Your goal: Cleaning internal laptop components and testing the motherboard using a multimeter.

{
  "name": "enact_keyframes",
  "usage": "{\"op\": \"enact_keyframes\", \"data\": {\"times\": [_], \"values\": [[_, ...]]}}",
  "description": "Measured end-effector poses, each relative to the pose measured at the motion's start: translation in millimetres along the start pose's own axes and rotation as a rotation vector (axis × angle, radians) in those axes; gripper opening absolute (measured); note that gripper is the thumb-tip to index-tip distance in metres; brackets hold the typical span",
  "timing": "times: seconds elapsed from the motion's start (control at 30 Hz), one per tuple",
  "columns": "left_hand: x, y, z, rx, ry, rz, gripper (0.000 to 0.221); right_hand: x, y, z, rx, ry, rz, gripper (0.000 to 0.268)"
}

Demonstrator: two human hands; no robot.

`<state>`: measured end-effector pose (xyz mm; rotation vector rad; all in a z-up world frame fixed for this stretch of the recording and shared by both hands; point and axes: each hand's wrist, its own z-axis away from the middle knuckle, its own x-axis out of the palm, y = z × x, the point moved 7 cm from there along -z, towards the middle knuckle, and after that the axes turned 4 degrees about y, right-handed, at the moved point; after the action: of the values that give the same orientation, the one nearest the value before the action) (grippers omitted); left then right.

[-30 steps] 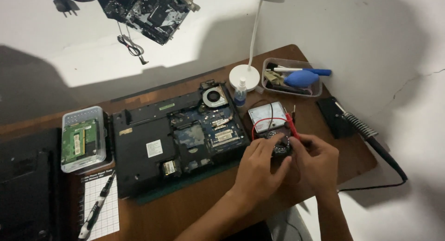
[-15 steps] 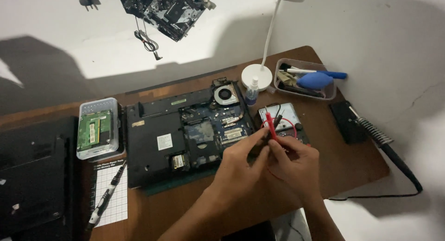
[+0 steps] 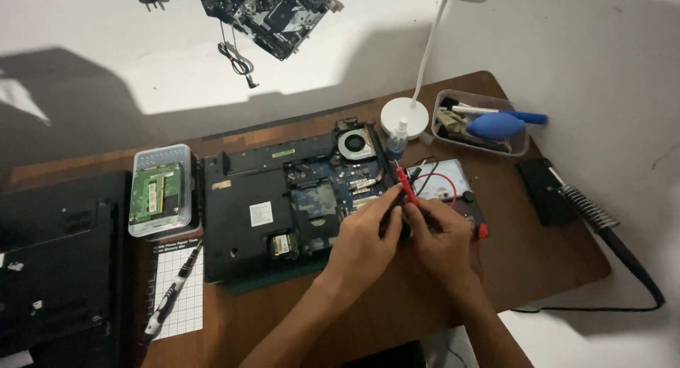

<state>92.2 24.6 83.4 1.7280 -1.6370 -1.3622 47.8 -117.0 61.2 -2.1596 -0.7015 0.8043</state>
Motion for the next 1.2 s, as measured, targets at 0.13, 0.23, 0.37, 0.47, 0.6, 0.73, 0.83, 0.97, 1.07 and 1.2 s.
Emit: {"op": "enact_keyframes", "data": {"times": [0.13, 0.23, 0.37, 0.47, 0.6, 0.73, 0.83, 0.97, 1.07, 1.2], "values": [[-7.2, 3.7, -4.3, -0.033, -0.020, -0.027, 0.036, 6.8, 11.6, 5.2, -0.076, 0.015, 0.022, 0.011], [-11.8, 3.7, -6.6, -0.009, -0.014, -0.086, 0.038, 8.3, 1.4, 5.9, -0.196, 0.057, 0.097, 0.014], [-20.5, -4.3, -3.0, 0.063, 0.047, -0.205, 0.041, 3.7, -7.1, 3.1, -0.290, 0.113, 0.121, 0.022], [-31.9, -21.1, 12.0, 0.123, 0.105, -0.324, 0.042, 4.4, -7.2, 3.9, -0.322, 0.129, 0.158, 0.024], [-53.9, -44.9, 27.9, 0.187, 0.160, -0.479, 0.042, 19.5, -4.5, 9.7, -0.343, 0.121, 0.164, 0.025], [-74.8, -55.4, 40.9, 0.167, 0.116, -0.503, 0.042, 37.6, 5.1, 22.1, -0.477, 0.023, 0.245, 0.027], [-78.4, -60.3, 49.9, 0.226, 0.074, -0.616, 0.044, 46.5, 5.3, 23.6, -0.406, -0.060, 0.174, 0.030], [-80.7, -70.1, 66.2, 0.324, 0.065, -0.821, 0.043, 60.8, -0.4, 28.6, -0.475, -0.158, 0.220, 0.030], [-81.7, -81.8, 77.4, 0.342, 0.063, -0.906, 0.043, 73.5, -9.7, 35.2, -0.564, -0.193, 0.276, 0.031], [-88.5, -83.4, 84.8, 0.349, 0.097, -0.900, 0.044, 83.4, -31.6, 36.2, -0.664, -0.220, 0.266, 0.030]]}}
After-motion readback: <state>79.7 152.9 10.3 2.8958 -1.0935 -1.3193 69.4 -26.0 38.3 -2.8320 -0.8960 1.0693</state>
